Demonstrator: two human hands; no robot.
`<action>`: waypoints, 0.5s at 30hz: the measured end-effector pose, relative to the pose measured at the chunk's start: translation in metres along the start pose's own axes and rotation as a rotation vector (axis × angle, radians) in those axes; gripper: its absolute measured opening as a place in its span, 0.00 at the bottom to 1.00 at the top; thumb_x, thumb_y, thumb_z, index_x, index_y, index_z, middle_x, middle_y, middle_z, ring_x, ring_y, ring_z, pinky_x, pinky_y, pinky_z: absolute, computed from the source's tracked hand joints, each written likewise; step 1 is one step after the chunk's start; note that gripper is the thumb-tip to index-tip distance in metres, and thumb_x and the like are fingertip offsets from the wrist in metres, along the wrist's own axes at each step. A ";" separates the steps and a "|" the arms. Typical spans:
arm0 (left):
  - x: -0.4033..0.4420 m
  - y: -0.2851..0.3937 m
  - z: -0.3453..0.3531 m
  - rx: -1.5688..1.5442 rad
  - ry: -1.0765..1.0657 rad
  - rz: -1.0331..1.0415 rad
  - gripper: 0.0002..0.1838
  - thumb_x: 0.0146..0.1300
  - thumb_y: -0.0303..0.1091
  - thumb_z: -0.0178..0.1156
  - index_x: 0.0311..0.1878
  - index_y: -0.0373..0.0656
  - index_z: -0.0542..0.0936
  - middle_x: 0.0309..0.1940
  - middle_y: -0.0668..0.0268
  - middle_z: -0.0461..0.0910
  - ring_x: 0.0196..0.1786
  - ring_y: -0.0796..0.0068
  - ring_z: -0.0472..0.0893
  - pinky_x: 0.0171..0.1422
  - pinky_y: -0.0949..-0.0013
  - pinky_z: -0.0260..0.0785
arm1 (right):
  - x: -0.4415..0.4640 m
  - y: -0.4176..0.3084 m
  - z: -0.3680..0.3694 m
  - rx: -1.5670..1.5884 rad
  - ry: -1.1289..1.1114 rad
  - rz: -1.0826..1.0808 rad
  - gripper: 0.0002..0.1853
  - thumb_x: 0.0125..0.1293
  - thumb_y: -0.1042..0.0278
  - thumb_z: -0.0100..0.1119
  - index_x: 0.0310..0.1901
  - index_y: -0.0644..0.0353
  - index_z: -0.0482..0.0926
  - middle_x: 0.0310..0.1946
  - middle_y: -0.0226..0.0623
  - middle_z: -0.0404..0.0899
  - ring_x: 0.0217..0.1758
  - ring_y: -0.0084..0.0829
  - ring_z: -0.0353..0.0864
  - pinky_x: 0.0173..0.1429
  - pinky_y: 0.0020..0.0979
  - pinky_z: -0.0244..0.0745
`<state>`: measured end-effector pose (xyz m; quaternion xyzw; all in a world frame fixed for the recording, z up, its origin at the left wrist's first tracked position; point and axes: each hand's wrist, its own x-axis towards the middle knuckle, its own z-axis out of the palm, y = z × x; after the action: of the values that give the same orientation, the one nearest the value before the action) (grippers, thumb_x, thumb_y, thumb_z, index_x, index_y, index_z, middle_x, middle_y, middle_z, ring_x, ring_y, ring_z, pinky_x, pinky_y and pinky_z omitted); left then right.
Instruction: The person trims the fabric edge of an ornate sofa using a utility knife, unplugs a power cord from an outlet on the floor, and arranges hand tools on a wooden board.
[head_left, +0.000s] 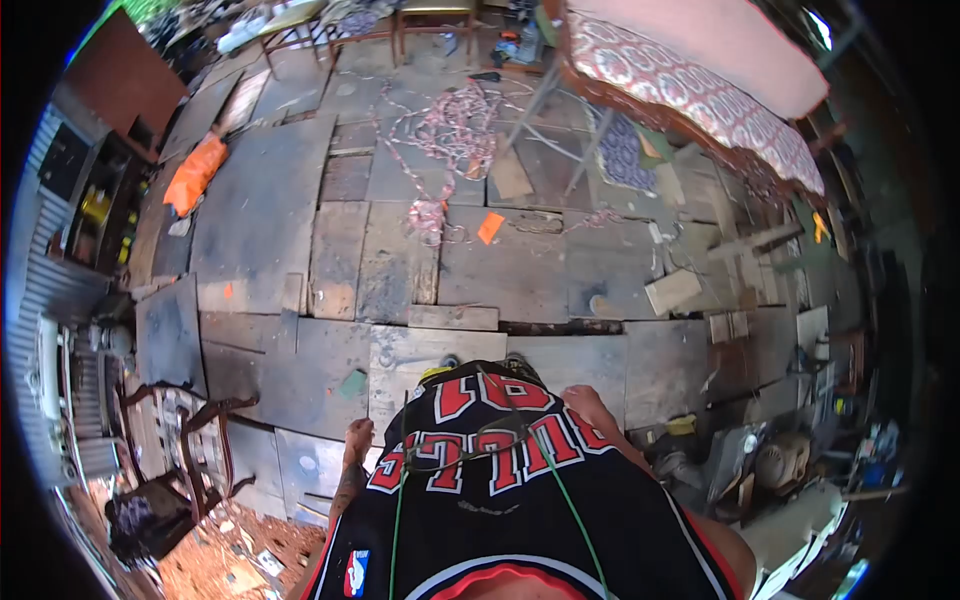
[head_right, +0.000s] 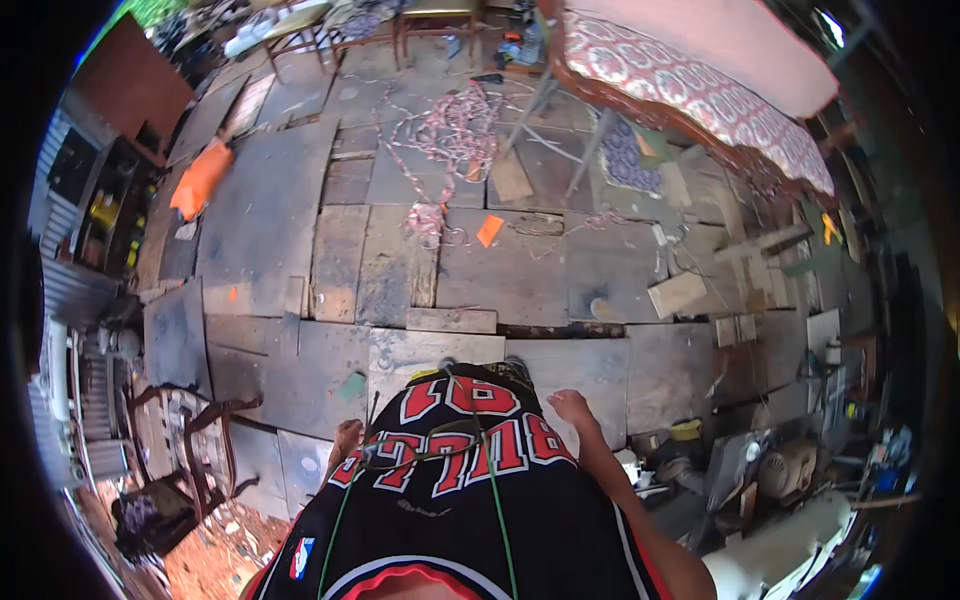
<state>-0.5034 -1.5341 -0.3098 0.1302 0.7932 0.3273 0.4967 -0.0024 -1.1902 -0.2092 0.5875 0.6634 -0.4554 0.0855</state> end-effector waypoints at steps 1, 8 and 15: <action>0.000 -0.003 -0.004 0.155 -0.007 0.171 0.21 0.64 0.39 0.59 0.53 0.32 0.81 0.35 0.63 0.83 0.33 0.73 0.79 0.34 0.69 0.72 | 0.003 0.000 0.004 0.013 0.011 0.030 0.21 0.64 0.48 0.57 0.39 0.62 0.84 0.42 0.52 0.83 0.49 0.49 0.83 0.55 0.42 0.76; -0.040 0.111 -0.001 -0.105 -0.031 -0.058 0.12 0.69 0.38 0.55 0.42 0.38 0.80 0.25 0.73 0.74 0.23 0.82 0.72 0.23 0.73 0.63 | -0.003 0.004 0.005 -0.051 0.066 0.110 0.23 0.64 0.46 0.56 0.46 0.58 0.85 0.50 0.49 0.83 0.57 0.50 0.80 0.63 0.41 0.74; 0.004 0.016 -0.023 -0.155 0.005 -0.131 0.16 0.68 0.42 0.56 0.48 0.39 0.79 0.32 0.66 0.81 0.31 0.73 0.80 0.29 0.67 0.71 | -0.006 -0.024 -0.012 -0.204 0.005 0.106 0.23 0.65 0.45 0.55 0.45 0.58 0.85 0.50 0.50 0.83 0.58 0.50 0.80 0.64 0.42 0.73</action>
<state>-0.5267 -1.5290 -0.2954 0.0385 0.7736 0.3547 0.5237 -0.0161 -1.1839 -0.1867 0.6111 0.6747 -0.3788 0.1669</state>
